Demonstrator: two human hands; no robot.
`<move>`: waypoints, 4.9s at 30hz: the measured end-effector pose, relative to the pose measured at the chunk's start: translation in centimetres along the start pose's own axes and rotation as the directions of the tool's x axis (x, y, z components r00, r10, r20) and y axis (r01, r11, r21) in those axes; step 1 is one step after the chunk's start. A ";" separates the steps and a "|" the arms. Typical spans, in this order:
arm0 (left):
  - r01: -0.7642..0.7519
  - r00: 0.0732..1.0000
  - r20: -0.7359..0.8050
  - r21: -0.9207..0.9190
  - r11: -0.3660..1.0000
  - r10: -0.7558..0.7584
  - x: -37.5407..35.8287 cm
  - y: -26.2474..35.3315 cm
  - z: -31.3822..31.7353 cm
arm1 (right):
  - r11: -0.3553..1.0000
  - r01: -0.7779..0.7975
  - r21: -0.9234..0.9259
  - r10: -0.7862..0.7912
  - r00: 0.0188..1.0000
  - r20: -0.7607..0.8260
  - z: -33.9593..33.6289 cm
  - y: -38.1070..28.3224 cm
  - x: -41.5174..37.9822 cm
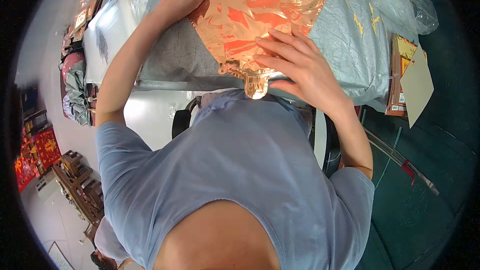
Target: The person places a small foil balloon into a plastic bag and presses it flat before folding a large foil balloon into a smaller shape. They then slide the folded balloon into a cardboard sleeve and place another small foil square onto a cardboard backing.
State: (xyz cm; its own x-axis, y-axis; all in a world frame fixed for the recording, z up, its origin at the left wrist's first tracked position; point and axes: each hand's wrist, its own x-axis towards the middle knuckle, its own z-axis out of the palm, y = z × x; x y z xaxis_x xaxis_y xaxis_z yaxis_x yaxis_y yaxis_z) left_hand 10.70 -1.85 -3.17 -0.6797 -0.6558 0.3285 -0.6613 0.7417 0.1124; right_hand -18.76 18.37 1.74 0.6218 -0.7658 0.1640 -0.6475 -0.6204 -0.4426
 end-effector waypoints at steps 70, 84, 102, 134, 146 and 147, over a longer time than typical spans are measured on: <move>-0.034 0.997 -0.058 0.106 0.994 0.041 -0.3 -0.8 0.9 | 0.968 0.181 0.175 -0.144 0.968 -0.205 0.3 -1.2 2.3; 0.007 1.000 0.009 0.143 0.990 -0.008 -0.1 -0.2 0.2 | 0.976 -0.116 -0.184 0.022 0.895 -0.446 1.6 9.8 13.7; 0.040 0.999 0.019 0.129 0.991 -0.043 -0.1 -0.2 0.2 | 0.950 -0.165 -0.264 0.033 0.897 -0.441 3.1 10.1 13.9; 0.713 0.684 0.498 -0.611 0.345 -0.532 9.2 -8.4 -8.3 | 0.917 -0.190 -0.352 -0.009 0.870 -0.492 3.9 10.0 14.0; 0.439 0.726 0.335 -0.898 0.029 -0.601 13.5 -1.6 -0.3 | 0.904 -0.202 -0.378 0.008 0.889 -0.457 3.7 9.9 13.9; 0.389 0.726 0.300 -0.921 0.010 -0.618 13.4 -1.0 0.0 | 0.892 -0.212 -0.399 0.017 0.898 -0.440 3.6 9.9 13.9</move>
State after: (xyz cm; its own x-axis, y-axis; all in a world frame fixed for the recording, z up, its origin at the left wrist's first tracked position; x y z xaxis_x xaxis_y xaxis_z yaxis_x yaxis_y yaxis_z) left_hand 2.26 -11.38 1.16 -0.1798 -0.9773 -0.1121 0.0217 -0.1178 0.9928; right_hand -14.94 2.24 -3.57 0.3533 -0.7727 0.5274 -0.8854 -0.4582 -0.0782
